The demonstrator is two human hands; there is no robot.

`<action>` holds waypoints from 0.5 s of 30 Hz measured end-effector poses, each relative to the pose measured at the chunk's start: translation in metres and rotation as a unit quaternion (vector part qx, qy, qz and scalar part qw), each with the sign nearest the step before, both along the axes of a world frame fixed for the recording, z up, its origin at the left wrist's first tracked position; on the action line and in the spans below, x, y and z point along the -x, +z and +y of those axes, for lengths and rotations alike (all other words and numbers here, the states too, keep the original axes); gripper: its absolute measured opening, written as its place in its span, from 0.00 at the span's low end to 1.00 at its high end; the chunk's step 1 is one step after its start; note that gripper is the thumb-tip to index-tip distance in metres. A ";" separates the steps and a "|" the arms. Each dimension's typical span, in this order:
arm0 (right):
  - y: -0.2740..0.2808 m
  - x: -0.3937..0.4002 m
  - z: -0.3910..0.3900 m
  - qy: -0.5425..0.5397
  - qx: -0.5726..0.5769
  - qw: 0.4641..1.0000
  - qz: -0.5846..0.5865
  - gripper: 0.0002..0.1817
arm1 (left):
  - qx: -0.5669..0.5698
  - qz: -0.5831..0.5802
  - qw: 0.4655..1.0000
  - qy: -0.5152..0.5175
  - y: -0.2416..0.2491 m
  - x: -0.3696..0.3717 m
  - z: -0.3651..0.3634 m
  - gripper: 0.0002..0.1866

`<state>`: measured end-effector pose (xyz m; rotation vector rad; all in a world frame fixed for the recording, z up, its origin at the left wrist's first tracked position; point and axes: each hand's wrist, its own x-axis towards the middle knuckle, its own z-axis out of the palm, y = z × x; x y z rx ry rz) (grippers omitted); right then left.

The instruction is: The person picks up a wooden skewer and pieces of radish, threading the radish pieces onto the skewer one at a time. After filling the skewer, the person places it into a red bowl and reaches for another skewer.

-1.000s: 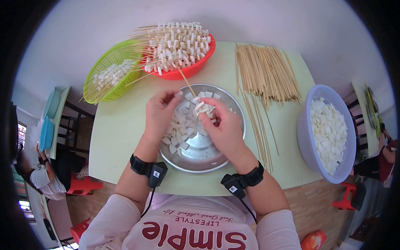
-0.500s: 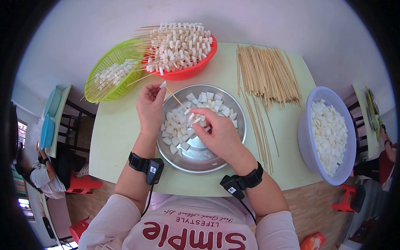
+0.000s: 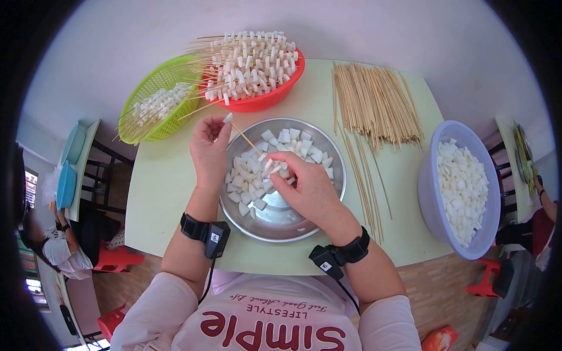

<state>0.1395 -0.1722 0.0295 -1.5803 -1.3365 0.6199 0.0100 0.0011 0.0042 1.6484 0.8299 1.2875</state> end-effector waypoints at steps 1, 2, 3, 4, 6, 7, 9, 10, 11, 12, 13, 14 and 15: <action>0.000 0.000 0.000 -0.001 0.001 1.000 0.000 0.18 | -0.006 0.005 1.000 -0.001 0.000 0.000 0.000 0.06; -0.001 0.000 0.000 -0.002 0.002 1.000 0.001 0.18 | -0.012 0.011 1.000 -0.002 -0.001 0.000 0.001 0.06; -0.001 0.000 0.000 -0.001 0.002 1.000 0.001 0.18 | -0.012 0.011 1.000 -0.001 -0.001 0.000 0.000 0.06; 0.000 0.000 0.000 -0.002 0.002 1.000 0.001 0.18 | -0.012 0.004 1.000 0.004 -0.001 0.000 0.000 0.07; -0.001 0.000 0.000 -0.002 0.003 1.000 0.001 0.18 | -0.013 -0.002 1.000 0.009 -0.002 -0.001 0.000 0.08; -0.001 0.000 0.000 -0.003 0.000 1.000 0.005 0.18 | -0.022 0.002 1.000 0.011 -0.003 -0.001 0.000 0.08; -0.001 0.000 0.000 -0.004 -0.003 1.000 0.009 0.18 | -0.032 0.007 0.999 0.014 -0.003 -0.001 0.000 0.08; -0.002 0.000 0.000 -0.006 0.000 1.000 0.006 0.18 | -0.033 0.013 0.999 0.011 -0.001 0.000 -0.001 0.08; -0.002 0.000 0.000 -0.008 0.004 1.000 0.003 0.18 | -0.035 0.020 0.999 0.008 0.000 0.000 -0.002 0.08; -0.002 0.000 0.000 -0.008 0.004 1.000 0.003 0.18 | -0.035 0.020 0.999 0.007 0.001 0.000 -0.003 0.08; -0.001 0.000 0.000 -0.010 0.002 1.000 0.003 0.18 | -0.046 0.027 0.999 0.006 0.002 0.000 -0.003 0.08; -0.001 0.000 0.000 -0.011 -0.001 1.000 0.003 0.18 | -0.058 0.035 0.998 0.005 0.002 0.000 -0.004 0.08; -0.001 0.000 0.000 -0.011 -0.001 1.000 0.003 0.18 | -0.058 0.035 0.998 0.005 0.003 0.000 -0.004 0.08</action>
